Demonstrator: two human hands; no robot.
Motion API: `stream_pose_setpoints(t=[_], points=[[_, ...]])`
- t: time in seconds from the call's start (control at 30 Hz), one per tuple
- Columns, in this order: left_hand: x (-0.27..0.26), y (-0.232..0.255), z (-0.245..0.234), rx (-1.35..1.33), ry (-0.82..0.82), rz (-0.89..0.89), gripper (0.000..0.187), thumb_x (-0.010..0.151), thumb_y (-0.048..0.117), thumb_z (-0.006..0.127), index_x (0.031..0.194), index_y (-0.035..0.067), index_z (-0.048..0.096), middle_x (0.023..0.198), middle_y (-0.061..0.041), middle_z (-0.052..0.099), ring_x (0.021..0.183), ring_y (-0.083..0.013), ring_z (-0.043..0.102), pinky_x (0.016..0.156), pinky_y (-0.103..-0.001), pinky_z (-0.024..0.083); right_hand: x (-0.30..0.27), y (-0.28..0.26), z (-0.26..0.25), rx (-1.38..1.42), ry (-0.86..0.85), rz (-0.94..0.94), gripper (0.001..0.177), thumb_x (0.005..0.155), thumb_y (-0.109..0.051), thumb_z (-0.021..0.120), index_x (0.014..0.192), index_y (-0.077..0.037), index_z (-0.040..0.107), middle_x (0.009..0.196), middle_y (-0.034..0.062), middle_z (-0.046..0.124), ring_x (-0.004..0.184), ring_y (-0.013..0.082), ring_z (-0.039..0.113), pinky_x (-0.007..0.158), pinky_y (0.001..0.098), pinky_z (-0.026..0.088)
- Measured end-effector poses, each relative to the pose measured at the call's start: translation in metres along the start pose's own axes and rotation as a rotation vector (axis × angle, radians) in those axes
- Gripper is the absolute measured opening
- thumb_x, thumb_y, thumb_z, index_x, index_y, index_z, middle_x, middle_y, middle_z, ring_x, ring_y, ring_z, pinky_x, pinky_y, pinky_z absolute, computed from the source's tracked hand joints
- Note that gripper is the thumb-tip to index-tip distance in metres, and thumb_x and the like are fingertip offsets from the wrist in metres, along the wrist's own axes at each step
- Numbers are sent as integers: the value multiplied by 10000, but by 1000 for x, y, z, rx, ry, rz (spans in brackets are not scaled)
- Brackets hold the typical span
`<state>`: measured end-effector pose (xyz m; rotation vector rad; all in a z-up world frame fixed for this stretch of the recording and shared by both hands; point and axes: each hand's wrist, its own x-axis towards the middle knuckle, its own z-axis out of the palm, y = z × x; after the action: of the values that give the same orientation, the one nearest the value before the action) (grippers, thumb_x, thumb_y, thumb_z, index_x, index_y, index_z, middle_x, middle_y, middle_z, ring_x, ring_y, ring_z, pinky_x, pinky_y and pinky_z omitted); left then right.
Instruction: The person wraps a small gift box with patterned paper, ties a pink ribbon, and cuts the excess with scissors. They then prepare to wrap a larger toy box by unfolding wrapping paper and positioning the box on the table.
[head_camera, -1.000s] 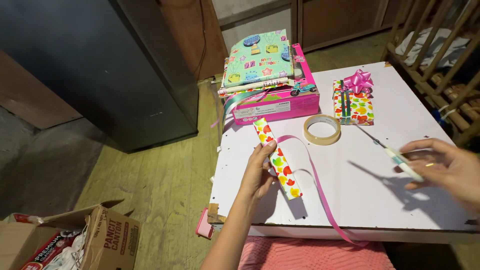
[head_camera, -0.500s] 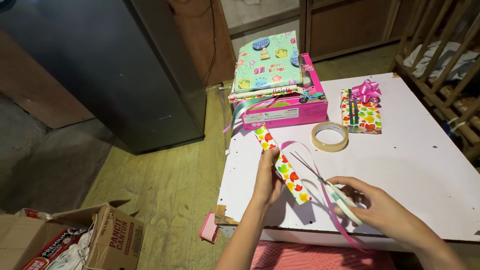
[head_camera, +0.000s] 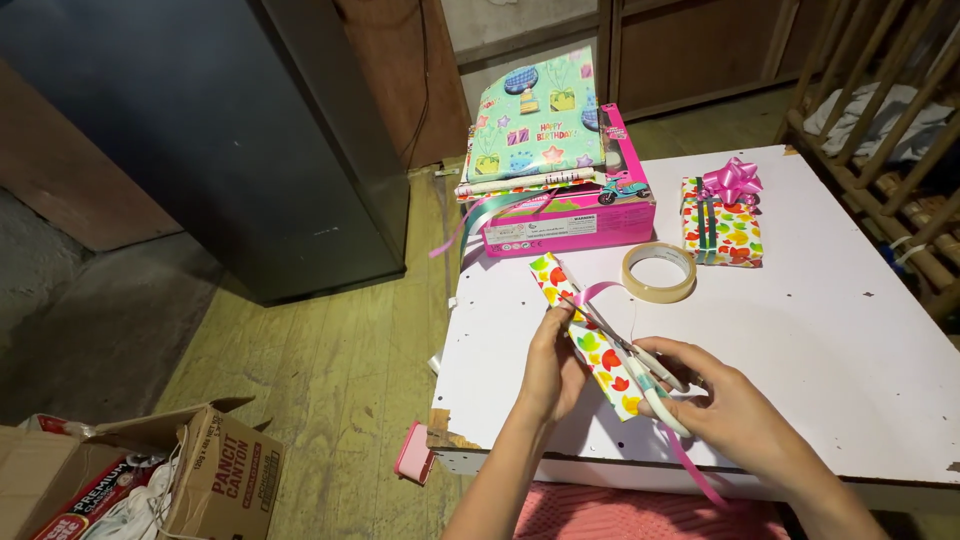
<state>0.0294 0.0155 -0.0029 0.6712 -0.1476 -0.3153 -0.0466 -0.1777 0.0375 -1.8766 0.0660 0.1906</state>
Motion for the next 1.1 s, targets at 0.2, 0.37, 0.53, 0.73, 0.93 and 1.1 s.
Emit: stream_pose_setpoints(t=[0.2,0.37,0.53,0.73,0.93,1.1], points=[[-5,-3,10,166,7,65,651,980,362,589,1555,181,343,1387,-57,487,1283,-209,463,1048,-532,469,-5,-7,0,-76,68,-88,609,820,-133,761,1409,-221,634,1172,-8,701,959,106,686,751,313,575],[-9,0,19,270,2,104,711,958,449,600,1552,192,306,1423,-39,473,1339,-217,448,977,-604,495,-15,-17,6,-234,192,-143,638,817,-130,764,1428,-260,636,1066,19,646,901,133,700,720,326,598],[-13,1,23,302,26,120,738,952,494,602,1555,204,290,1419,-71,461,1343,-219,459,958,-619,508,-22,-21,12,-302,275,-254,622,824,-143,749,1427,-236,627,1031,46,671,929,173,673,749,333,594],[-12,-1,24,341,100,128,741,952,477,609,1557,214,273,1384,-96,470,1277,-225,514,932,-541,528,-24,-19,16,-323,294,-283,609,851,-147,724,1442,-229,606,1077,59,678,974,183,707,764,338,596],[-14,-1,22,373,92,131,773,946,487,614,1575,208,261,1387,-94,486,1243,-227,553,921,-489,548,-18,-18,4,-322,189,-210,640,844,-124,722,1458,-260,599,1114,42,676,1051,161,686,817,335,596],[-13,-2,23,369,75,121,803,942,496,618,1589,204,242,1416,-120,460,1269,-236,540,950,-504,546,-13,-14,1,-281,143,-203,663,841,-104,714,1470,-263,579,1125,34,622,1051,150,701,812,335,610]])
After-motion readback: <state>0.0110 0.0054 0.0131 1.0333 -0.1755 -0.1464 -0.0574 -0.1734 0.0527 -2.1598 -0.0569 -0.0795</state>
